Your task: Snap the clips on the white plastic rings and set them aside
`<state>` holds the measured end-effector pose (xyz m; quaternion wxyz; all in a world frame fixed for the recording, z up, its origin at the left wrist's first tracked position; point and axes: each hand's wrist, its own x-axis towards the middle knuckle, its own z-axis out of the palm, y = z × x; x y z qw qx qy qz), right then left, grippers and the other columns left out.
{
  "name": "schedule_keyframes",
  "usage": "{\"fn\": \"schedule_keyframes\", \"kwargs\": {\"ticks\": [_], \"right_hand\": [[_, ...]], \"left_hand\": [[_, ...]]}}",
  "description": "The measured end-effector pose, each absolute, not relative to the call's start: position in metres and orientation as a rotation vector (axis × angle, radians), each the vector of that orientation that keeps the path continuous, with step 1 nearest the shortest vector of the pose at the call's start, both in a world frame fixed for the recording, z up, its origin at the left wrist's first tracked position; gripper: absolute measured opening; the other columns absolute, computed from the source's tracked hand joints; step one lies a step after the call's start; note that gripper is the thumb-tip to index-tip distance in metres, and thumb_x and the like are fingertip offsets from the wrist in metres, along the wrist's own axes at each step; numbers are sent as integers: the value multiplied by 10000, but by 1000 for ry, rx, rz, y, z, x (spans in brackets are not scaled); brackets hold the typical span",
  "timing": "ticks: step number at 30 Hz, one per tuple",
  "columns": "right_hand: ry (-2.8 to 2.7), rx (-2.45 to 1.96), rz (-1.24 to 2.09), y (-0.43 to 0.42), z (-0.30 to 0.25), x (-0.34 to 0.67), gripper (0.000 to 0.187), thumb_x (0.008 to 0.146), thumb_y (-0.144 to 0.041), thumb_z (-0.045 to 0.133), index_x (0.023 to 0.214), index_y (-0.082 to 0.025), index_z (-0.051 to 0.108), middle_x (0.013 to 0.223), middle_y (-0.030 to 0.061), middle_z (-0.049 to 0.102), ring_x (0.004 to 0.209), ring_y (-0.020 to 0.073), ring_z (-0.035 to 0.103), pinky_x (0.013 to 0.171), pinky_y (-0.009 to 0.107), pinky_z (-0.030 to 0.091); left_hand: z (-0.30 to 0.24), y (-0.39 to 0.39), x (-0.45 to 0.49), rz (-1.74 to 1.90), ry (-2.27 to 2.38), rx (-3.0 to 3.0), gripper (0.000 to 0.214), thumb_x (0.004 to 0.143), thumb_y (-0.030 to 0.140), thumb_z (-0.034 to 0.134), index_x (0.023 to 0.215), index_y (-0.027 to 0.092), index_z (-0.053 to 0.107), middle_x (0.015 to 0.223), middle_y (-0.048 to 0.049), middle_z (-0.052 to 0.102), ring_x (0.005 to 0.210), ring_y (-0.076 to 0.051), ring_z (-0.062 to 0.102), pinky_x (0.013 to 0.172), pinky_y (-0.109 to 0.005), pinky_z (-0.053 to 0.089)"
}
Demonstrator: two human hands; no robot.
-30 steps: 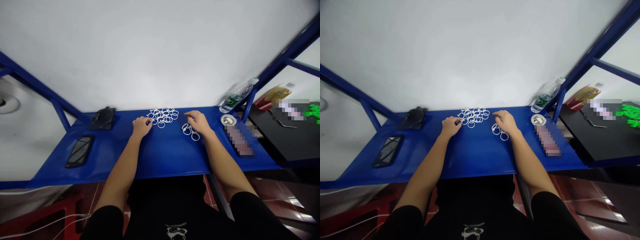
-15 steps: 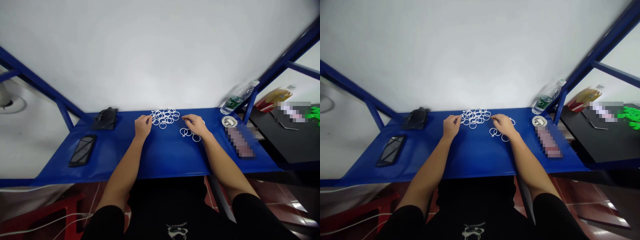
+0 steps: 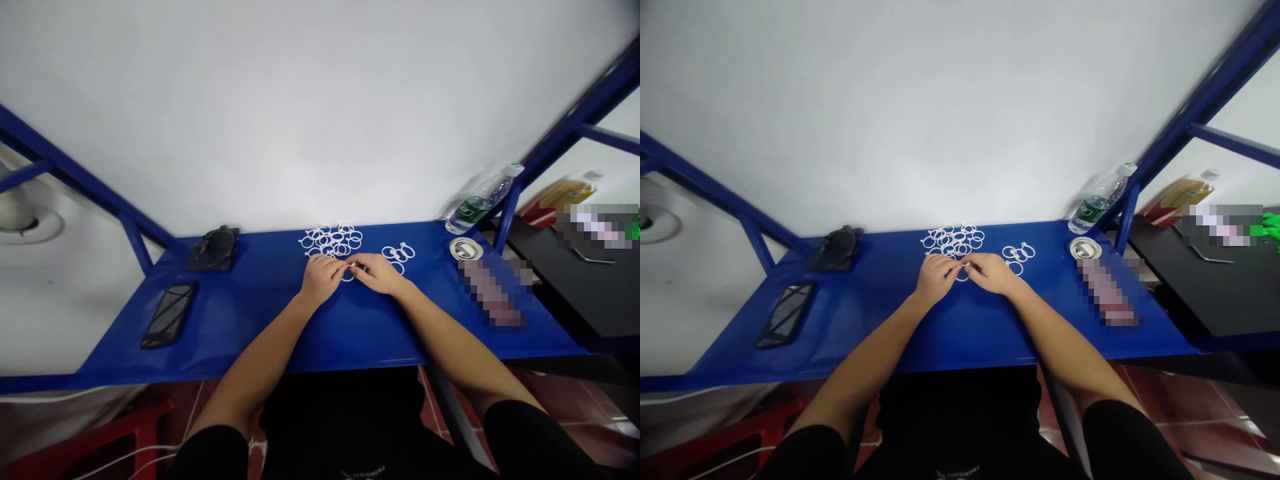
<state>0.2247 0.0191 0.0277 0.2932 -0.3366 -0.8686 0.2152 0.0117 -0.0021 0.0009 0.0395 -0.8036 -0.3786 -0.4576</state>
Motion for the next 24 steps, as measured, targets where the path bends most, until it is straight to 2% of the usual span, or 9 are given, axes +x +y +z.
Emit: {"fn": "schedule_keyframes", "kwargs": {"ticks": [4, 8, 15, 19, 24], "right_hand": [[-2316, -876, 580, 20, 24, 222, 259, 988, -218, 478, 1101, -194, 710, 946, 57, 769, 821, 204, 692, 779, 309, 494], [-2322, -854, 592, 20, 21, 220, 254, 922, -160, 451, 1031, -193, 679, 904, 54, 743, 813, 213, 684, 786, 318, 507], [-2241, -796, 657, 20, 24, 220, 256, 898, -138, 417, 950, -224, 653, 882, 44, 723, 804, 208, 671, 789, 327, 536], [-2228, -788, 653, 23, 23, 224, 278, 883, -128, 423, 923, -220, 682, 907, 51, 746, 837, 211, 698, 829, 342, 558], [-2172, -974, 474, 32, 27, 245, 374, 908, -151, 459, 1153, -208, 737, 1047, 73, 790, 950, 233, 735, 901, 375, 568]], "left_hand": [[3, -3, 11, -1408, -1140, -2425, 154, 1032, 234, 629, 928, 230, 743, 863, -6, 799, 800, -178, 722, 857, -393, 506], [3, -4, 14, -1421, -1118, -2431, 164, 1027, 227, 627, 903, 228, 733, 839, 1, 793, 780, -176, 715, 861, -396, 508], [-1, -4, 15, -1473, -1276, -2601, 236, 1044, 372, 603, 937, 258, 780, 920, -43, 806, 847, -202, 741, 848, -408, 562], [-2, -3, 16, -1511, -1259, -2682, 238, 1035, 398, 617, 922, 266, 779, 895, -38, 799, 834, -201, 739, 847, -406, 578], [1, 7, 0, -1416, -1363, -2634, 180, 995, 400, 683, 1031, 256, 784, 1072, -66, 778, 1031, -238, 710, 978, -441, 549]]}}
